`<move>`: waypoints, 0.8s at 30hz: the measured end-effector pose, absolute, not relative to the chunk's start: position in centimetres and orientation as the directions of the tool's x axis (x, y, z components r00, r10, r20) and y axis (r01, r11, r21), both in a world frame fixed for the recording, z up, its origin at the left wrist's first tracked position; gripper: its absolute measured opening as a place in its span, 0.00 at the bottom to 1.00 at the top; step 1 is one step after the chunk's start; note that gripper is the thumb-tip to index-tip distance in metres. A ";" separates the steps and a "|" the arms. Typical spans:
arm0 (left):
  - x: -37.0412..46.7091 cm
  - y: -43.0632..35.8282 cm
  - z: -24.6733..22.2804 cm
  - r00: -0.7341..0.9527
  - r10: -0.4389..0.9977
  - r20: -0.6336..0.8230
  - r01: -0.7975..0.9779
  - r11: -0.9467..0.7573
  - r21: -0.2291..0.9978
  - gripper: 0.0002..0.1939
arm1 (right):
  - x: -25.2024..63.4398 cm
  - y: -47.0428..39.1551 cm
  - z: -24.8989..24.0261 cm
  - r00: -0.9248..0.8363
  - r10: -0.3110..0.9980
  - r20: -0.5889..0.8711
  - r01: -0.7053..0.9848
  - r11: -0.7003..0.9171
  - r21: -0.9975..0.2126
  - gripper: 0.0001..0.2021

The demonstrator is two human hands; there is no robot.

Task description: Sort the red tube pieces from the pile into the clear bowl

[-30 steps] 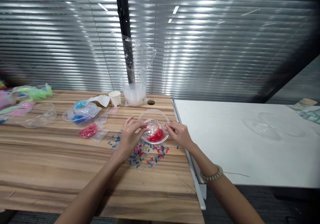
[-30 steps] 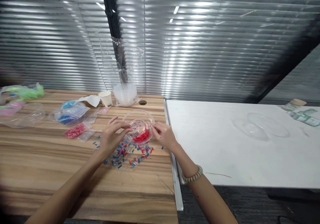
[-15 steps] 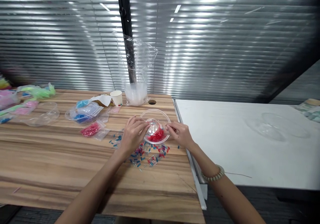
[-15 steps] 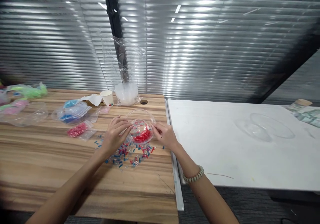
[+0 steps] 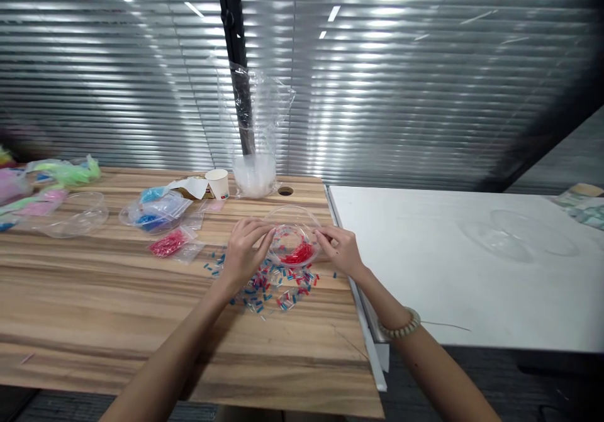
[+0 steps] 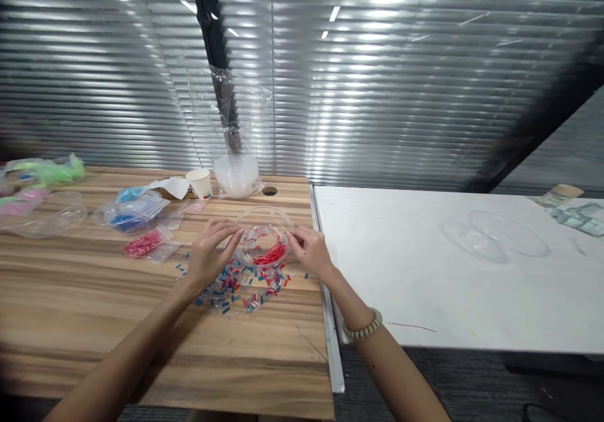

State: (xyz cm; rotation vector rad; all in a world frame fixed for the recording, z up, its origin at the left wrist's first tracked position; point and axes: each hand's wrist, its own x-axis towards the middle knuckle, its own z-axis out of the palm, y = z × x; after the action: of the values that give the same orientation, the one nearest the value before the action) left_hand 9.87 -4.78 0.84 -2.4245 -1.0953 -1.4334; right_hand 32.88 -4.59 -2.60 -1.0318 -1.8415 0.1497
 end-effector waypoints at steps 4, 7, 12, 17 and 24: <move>9.9 -4.8 0.8 0.300 0.536 0.789 0.630 -0.732 0.258 0.05 | 32.8 -4.6 -2.5 -0.156 0.710 0.687 0.584 0.627 -0.515 0.11; 9.8 -4.8 0.8 0.326 0.542 0.775 0.634 -0.733 0.246 0.05 | 32.9 -4.6 -2.6 -0.159 0.709 0.687 0.583 0.629 -0.514 0.10; 9.9 -4.7 0.6 0.401 0.546 0.736 0.645 -0.739 0.197 0.06 | 32.9 -4.7 -2.6 -0.162 0.710 0.685 0.588 0.627 -0.511 0.10; 9.9 -4.6 0.4 0.442 0.572 0.691 0.639 -0.742 0.205 0.07 | 32.9 -4.7 -2.4 -0.152 0.703 0.695 0.575 0.635 -0.516 0.09; 9.9 -4.7 0.5 0.456 0.580 0.675 0.623 -0.750 0.223 0.08 | 32.9 -4.6 -2.3 -0.162 0.699 0.697 0.579 0.639 -0.506 0.10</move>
State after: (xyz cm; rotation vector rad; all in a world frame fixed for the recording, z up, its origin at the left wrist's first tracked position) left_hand 9.93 -4.73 0.46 -2.6322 -1.0889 -1.1860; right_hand 32.92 -4.60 -2.31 -1.0206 -1.8437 0.1474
